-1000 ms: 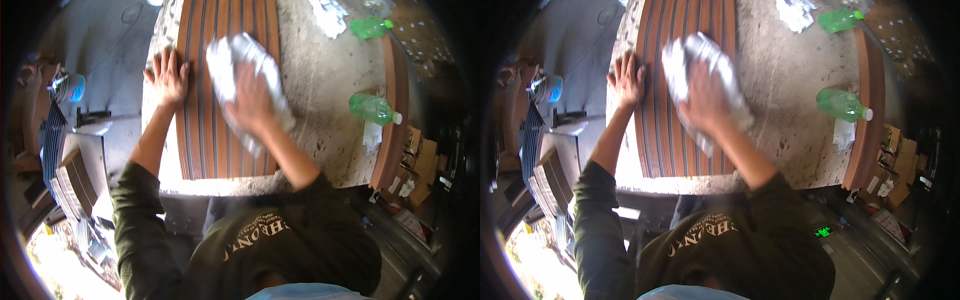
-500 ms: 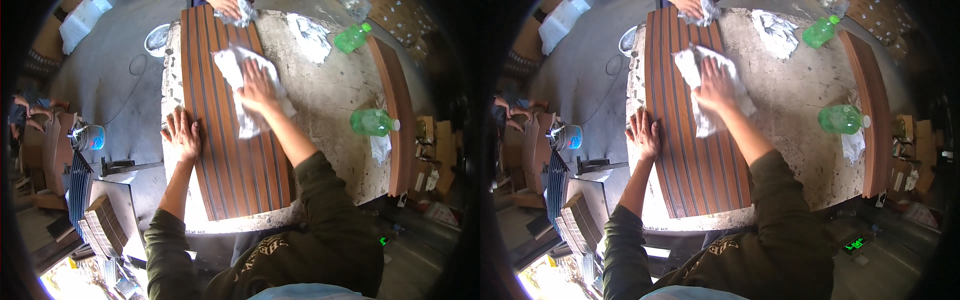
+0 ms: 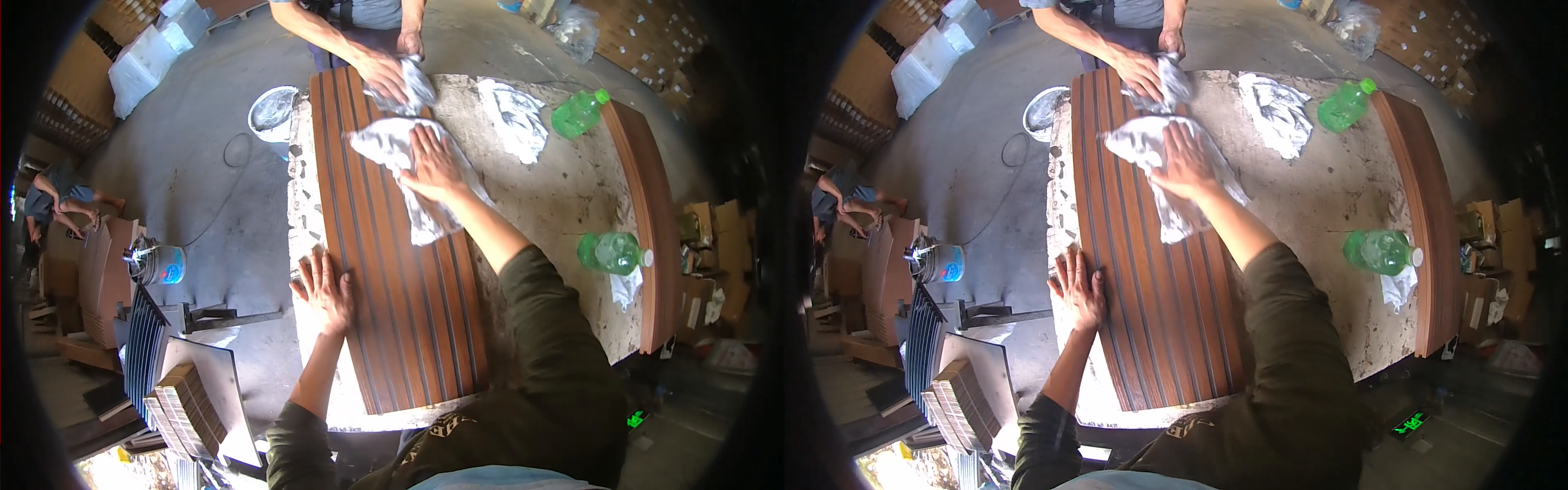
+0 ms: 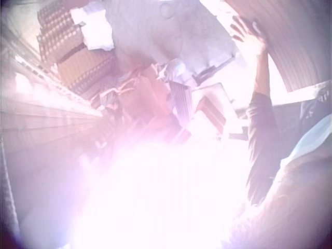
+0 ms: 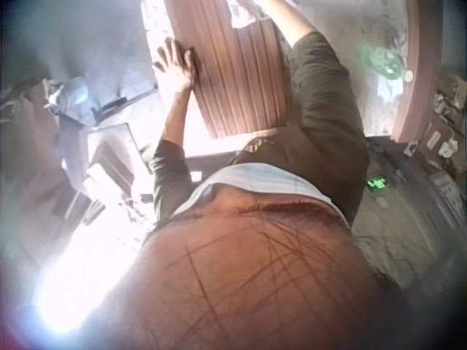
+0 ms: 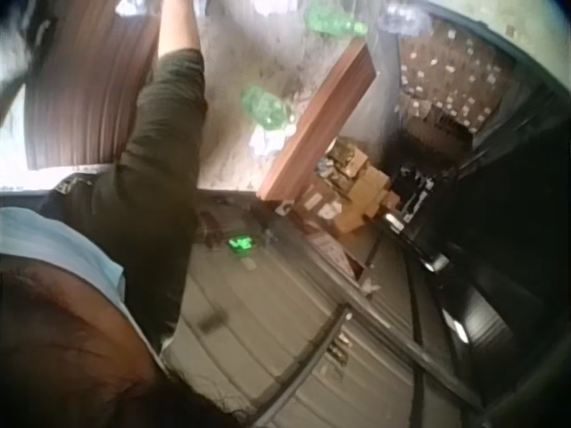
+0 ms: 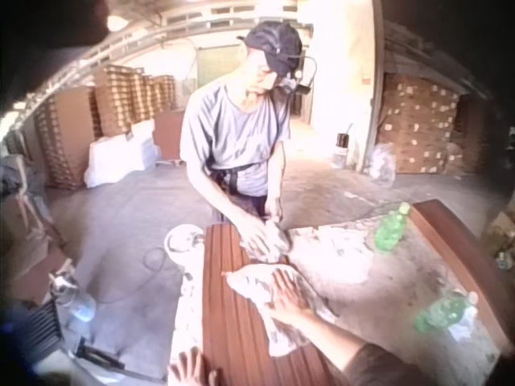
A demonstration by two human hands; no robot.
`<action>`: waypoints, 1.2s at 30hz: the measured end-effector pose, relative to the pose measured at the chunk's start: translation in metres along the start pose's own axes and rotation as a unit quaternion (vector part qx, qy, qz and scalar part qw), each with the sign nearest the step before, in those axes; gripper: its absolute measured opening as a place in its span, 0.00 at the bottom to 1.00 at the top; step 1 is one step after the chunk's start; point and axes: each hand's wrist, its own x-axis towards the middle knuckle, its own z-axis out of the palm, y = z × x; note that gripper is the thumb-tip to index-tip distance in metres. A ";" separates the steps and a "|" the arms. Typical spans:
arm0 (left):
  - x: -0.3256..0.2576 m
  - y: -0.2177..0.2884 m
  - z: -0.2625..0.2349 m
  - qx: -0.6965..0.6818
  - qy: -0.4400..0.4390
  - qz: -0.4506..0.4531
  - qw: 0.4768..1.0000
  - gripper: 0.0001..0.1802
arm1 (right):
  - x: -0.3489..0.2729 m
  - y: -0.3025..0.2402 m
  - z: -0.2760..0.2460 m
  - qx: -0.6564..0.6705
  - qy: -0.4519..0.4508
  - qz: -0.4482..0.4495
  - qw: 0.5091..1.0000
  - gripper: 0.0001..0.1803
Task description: The person wipes a wooden panel with a white cloth, turning the panel over and wiping both sides before lifting it and setting it aside to fold the cloth.
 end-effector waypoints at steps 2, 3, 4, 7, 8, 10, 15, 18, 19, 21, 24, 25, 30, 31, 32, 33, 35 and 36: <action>0.004 0.006 0.005 -0.013 0.005 0.007 1.000 0.35 | 0.014 -0.007 -0.004 0.003 0.017 0.042 0.999 0.44; 0.005 0.009 0.002 -0.018 0.007 0.010 1.000 0.35 | 0.007 -0.014 0.006 -0.004 0.072 0.040 0.997 0.45; 0.001 -0.005 0.002 -0.005 0.016 0.006 1.000 0.35 | -0.007 -0.043 0.008 0.033 0.001 0.028 0.999 0.45; -0.003 -0.010 -0.006 -0.019 0.023 -0.005 1.000 0.34 | -0.072 -0.102 0.016 0.031 -0.052 -0.175 0.983 0.43; -0.003 -0.013 -0.004 -0.014 0.025 0.002 1.000 0.34 | -0.077 -0.111 0.016 -0.002 -0.022 -0.255 0.967 0.42; -0.001 -0.006 -0.005 -0.013 0.009 -0.002 1.000 0.34 | -0.049 -0.103 0.025 -0.017 -0.025 -0.280 0.959 0.43; 0.004 0.001 -0.003 -0.031 0.004 -0.009 0.999 0.34 | 0.080 -0.112 0.024 -0.012 -0.045 -0.220 0.974 0.44; 0.004 0.004 -0.010 -0.050 0.004 -0.003 0.999 0.34 | 0.148 -0.118 0.009 0.001 -0.046 -0.183 0.982 0.43; 0.004 0.005 -0.011 -0.059 0.006 -0.007 0.998 0.34 | 0.174 -0.119 0.011 0.009 -0.043 -0.171 0.984 0.43; 0.000 -0.001 -0.011 -0.047 0.002 -0.020 0.999 0.34 | 0.220 -0.125 0.005 0.018 -0.002 -0.140 0.990 0.43; -0.003 -0.011 0.002 -0.044 0.031 -0.009 0.999 0.32 | 0.276 -0.127 0.015 0.126 0.044 -0.004 0.991 0.46; -0.009 -0.013 0.000 -0.037 0.032 -0.018 0.999 0.32 | 0.274 -0.135 0.003 0.087 0.016 -0.026 0.996 0.47; 0.001 0.007 -0.015 -0.022 -0.035 -0.037 0.998 0.31 | 0.268 -0.113 0.016 0.049 0.078 -0.082 0.992 0.38; -0.001 0.003 -0.011 -0.027 -0.024 -0.040 0.999 0.30 | 0.260 -0.117 0.020 0.048 0.075 -0.107 0.990 0.38; 0.001 0.003 -0.010 -0.031 -0.020 -0.040 0.999 0.30 | 0.255 -0.115 0.030 0.057 0.092 -0.127 0.986 0.38; 0.000 0.002 -0.010 -0.034 -0.016 -0.046 0.998 0.29 | 0.243 -0.120 0.031 0.059 0.088 -0.143 0.984 0.38; 0.001 0.003 -0.010 -0.045 -0.007 -0.048 0.998 0.29 | 0.221 -0.122 0.036 0.060 0.089 -0.167 0.980 0.39; 0.001 0.003 -0.010 -0.051 -0.010 -0.047 0.998 0.29 | 0.209 -0.124 0.037 0.056 0.080 -0.172 0.980 0.40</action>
